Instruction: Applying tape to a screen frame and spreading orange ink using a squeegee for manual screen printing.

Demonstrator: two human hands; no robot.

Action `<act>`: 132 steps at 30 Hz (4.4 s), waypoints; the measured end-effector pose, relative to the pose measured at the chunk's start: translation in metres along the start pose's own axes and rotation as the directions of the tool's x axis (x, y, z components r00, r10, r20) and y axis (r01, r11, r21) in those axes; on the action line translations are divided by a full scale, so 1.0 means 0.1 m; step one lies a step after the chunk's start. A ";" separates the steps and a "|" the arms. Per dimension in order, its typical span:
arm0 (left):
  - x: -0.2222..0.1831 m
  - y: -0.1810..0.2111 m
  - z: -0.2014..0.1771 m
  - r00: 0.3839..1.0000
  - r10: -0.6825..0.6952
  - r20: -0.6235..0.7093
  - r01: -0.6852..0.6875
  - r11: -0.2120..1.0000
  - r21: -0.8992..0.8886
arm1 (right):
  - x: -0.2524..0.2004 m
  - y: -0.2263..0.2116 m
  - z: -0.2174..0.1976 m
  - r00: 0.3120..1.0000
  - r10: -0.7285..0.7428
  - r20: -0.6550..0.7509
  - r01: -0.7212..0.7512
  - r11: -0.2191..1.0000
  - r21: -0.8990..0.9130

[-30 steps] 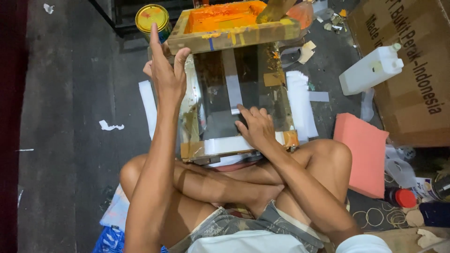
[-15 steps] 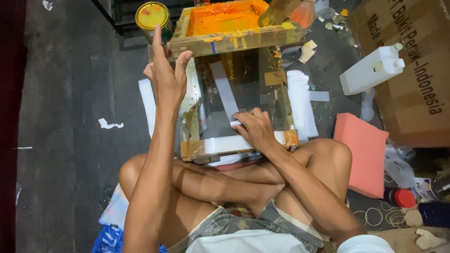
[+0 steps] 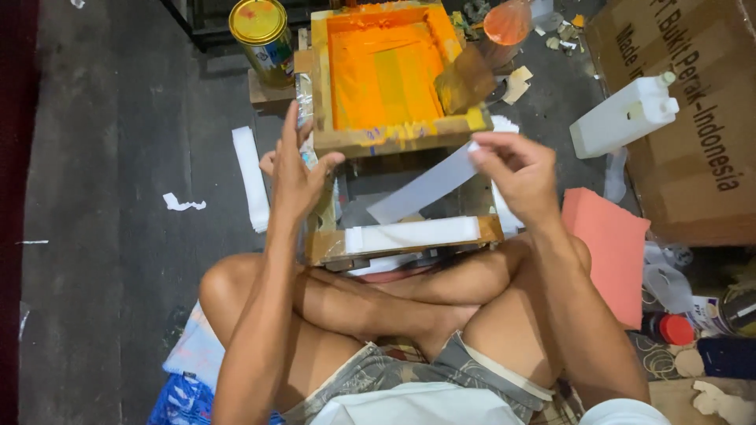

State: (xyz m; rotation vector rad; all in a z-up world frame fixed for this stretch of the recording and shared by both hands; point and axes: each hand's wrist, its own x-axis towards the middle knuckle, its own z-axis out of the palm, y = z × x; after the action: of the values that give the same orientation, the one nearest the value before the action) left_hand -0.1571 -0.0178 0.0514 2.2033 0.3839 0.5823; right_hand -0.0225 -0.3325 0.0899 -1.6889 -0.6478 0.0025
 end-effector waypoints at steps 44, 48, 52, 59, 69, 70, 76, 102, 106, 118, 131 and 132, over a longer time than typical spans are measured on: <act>-0.09 -3.22 -0.14 0.629 -0.776 0.039 0.777 0.630 -0.003 | 0.04 1.50 4.46 0.625 0.724 0.291 -0.745 0.665 -0.053; -0.12 -2.94 -0.25 0.495 -0.858 0.135 0.860 0.506 0.067 | -0.05 1.63 4.50 0.618 0.768 0.171 -0.715 0.639 -0.284; -0.11 -2.57 -0.42 0.492 -0.850 0.186 0.843 0.519 0.143 | -0.08 1.69 4.54 0.613 0.771 0.173 -0.697 0.630 -0.342; -0.11 -2.44 -0.46 0.504 -0.839 0.207 0.822 0.539 0.185 | -0.14 1.73 4.52 0.624 0.752 0.212 -0.629 0.645 -0.435; -0.02 -2.81 -0.33 0.717 -0.694 0.064 0.687 0.719 0.103 | 0.00 0.87 4.19 0.859 0.440 0.261 -0.376 0.889 -0.260; -0.03 -2.53 -0.41 0.721 -0.688 0.078 0.680 0.725 0.105 | 0.00 0.66 3.96 0.861 0.446 0.246 -0.383 0.885 -0.263; -0.24 -0.82 -0.37 0.994 -0.086 -0.063 0.072 0.978 -0.197 | -0.10 0.09 2.34 0.973 0.064 0.221 -0.050 0.997 -0.066; -0.99 -0.06 0.57 0.905 -0.059 0.421 -0.057 0.964 0.259 | -1.06 0.98 0.28 0.966 -0.088 0.245 0.210 0.820 -0.533; -0.94 0.09 0.52 0.912 -0.034 0.409 -0.089 0.957 0.277 | -1.06 1.00 0.29 0.968 -0.101 0.230 0.213 0.816 -0.538; -0.87 0.31 0.42 0.914 -0.052 0.403 -0.041 0.975 0.220 | -1.08 1.07 0.32 0.977 -0.063 0.205 0.173 0.796 -0.580; -0.84 0.42 0.43 0.790 -0.136 0.598 -0.109 0.929 0.354 | -1.06 0.97 0.30 0.982 -0.062 0.176 0.150 0.825 -0.545; -0.84 0.44 0.44 0.802 -0.131 0.582 -0.105 0.929 0.354 | -1.06 0.95 0.29 0.982 -0.050 0.180 0.141 0.832 -0.537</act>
State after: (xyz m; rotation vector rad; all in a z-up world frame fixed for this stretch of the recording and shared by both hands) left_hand -0.2015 -0.1112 0.0370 2.5962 0.1733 -0.2465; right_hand -0.0829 -0.3573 -0.0405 -2.2255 -0.9147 -0.1345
